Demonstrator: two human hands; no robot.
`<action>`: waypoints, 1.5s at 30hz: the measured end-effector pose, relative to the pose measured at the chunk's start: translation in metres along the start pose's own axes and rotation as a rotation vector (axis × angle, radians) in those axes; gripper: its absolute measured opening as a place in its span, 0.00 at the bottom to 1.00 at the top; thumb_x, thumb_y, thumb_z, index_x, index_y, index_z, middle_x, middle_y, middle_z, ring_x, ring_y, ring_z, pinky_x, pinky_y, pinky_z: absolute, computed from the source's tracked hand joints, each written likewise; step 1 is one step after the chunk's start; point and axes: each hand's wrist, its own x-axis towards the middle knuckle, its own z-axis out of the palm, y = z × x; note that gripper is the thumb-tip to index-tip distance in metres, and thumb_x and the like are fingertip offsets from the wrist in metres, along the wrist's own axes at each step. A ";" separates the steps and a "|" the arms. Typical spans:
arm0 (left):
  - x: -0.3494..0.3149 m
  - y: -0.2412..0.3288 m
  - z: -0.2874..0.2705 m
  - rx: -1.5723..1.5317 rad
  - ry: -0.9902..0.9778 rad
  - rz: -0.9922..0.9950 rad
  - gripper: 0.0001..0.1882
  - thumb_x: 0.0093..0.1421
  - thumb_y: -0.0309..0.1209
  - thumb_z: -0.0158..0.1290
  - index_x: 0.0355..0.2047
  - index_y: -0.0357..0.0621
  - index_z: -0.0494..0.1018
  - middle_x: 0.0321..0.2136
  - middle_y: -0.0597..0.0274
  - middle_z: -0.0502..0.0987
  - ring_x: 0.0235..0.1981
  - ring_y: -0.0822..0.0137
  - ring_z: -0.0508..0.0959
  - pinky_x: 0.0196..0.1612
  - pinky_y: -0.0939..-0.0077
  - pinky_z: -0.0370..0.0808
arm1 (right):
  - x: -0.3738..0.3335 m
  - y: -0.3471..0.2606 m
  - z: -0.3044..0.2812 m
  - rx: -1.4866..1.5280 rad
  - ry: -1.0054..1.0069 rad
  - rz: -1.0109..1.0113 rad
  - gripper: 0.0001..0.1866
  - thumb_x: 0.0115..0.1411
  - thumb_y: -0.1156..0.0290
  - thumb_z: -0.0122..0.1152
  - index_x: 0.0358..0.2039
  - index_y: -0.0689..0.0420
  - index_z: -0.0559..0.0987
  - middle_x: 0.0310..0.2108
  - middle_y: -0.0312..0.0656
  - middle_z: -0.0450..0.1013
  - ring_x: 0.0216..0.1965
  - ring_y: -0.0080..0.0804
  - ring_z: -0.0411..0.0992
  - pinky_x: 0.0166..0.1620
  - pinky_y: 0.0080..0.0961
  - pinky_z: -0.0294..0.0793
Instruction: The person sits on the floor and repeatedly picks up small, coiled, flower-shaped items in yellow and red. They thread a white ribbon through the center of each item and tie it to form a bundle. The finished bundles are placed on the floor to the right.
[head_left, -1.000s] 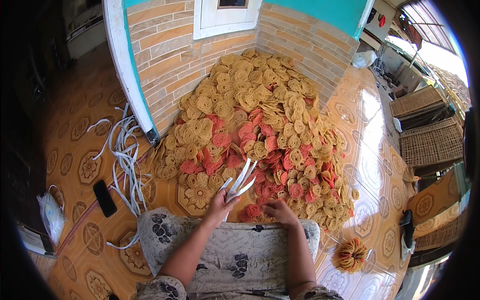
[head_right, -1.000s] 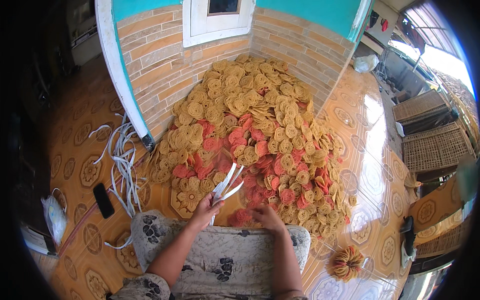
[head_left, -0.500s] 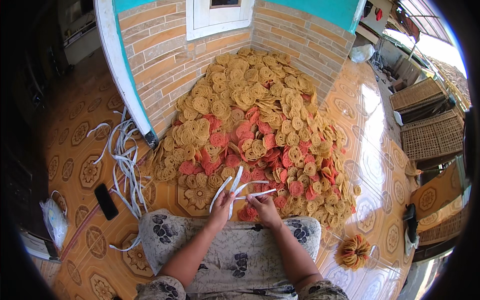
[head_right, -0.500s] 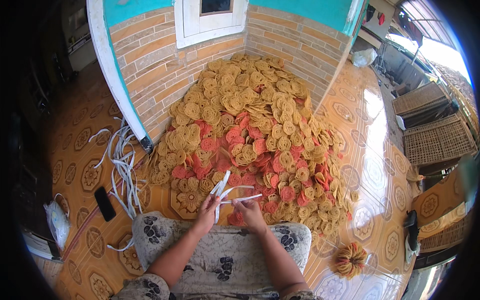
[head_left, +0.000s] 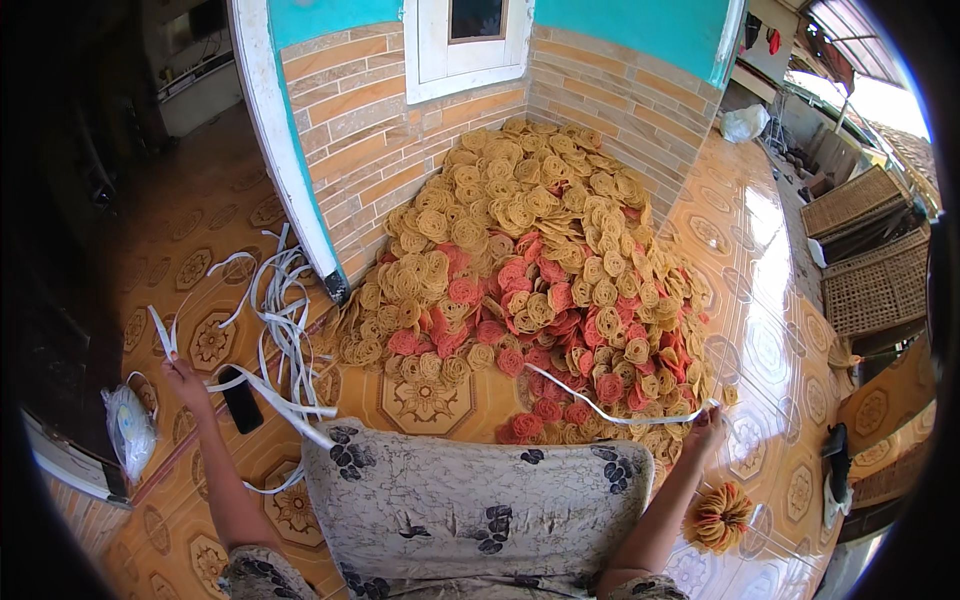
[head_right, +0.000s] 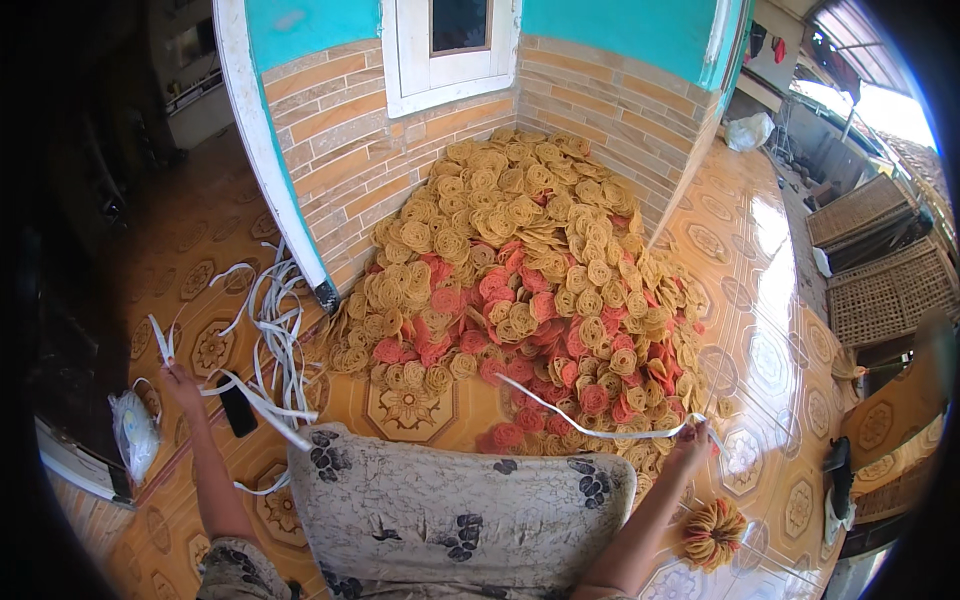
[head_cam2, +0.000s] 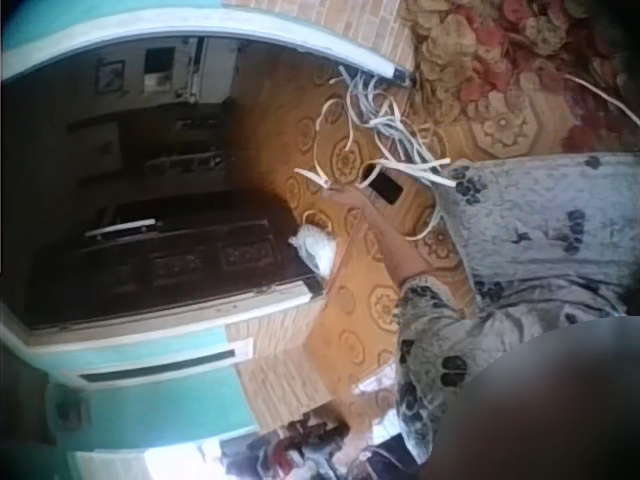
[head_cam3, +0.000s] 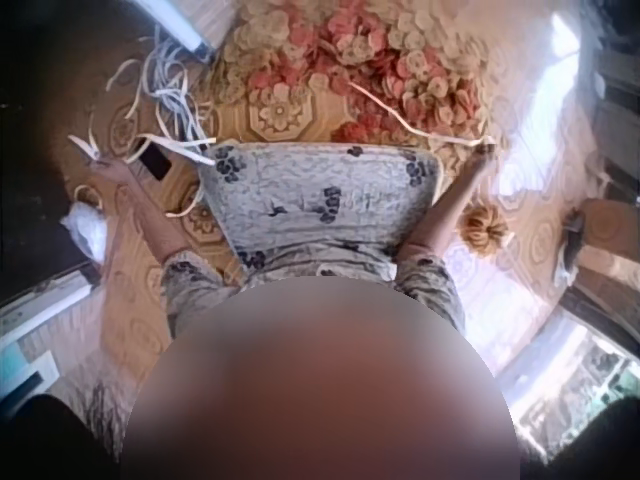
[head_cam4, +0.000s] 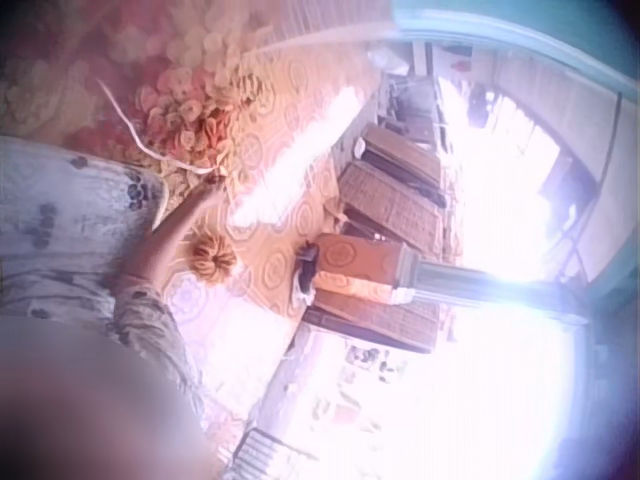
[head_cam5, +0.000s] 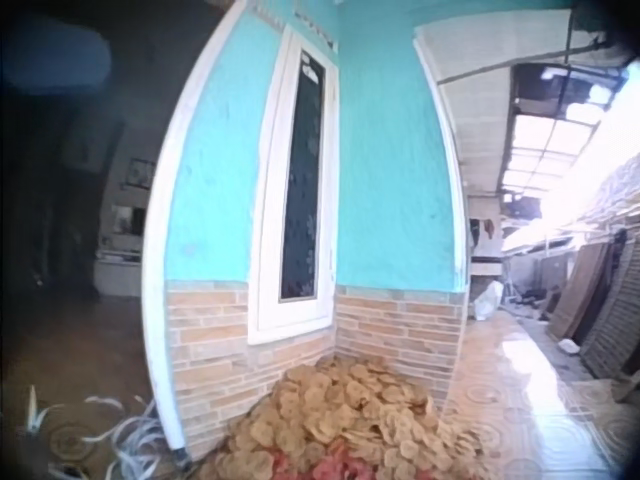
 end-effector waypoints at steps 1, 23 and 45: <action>0.015 -0.007 -0.019 0.148 0.002 0.129 0.15 0.72 0.40 0.41 0.33 0.42 0.63 0.19 0.62 0.61 0.20 0.69 0.60 0.25 0.72 0.61 | 0.004 -0.017 -0.008 0.003 0.043 -0.077 0.08 0.66 0.69 0.56 0.30 0.56 0.72 0.25 0.34 0.68 0.22 0.20 0.63 0.25 0.16 0.64; -0.260 0.304 0.134 -0.626 -1.552 -0.373 0.14 0.70 0.34 0.46 0.49 0.37 0.72 0.42 0.62 0.77 0.42 0.73 0.76 0.48 0.78 0.72 | -0.322 0.010 0.156 -0.882 -1.669 0.341 0.13 0.69 0.64 0.52 0.33 0.62 0.72 0.22 0.33 0.65 0.23 0.19 0.62 0.29 0.22 0.66; -0.049 0.403 -0.160 0.065 -0.509 0.135 0.11 0.70 0.34 0.43 0.45 0.38 0.68 0.31 0.62 0.70 0.18 0.81 0.69 0.19 0.93 0.63 | -0.403 -0.291 0.198 0.006 -1.007 0.015 0.19 0.69 0.66 0.41 0.18 0.44 0.62 0.19 0.22 0.60 0.23 0.20 0.59 0.42 0.28 0.56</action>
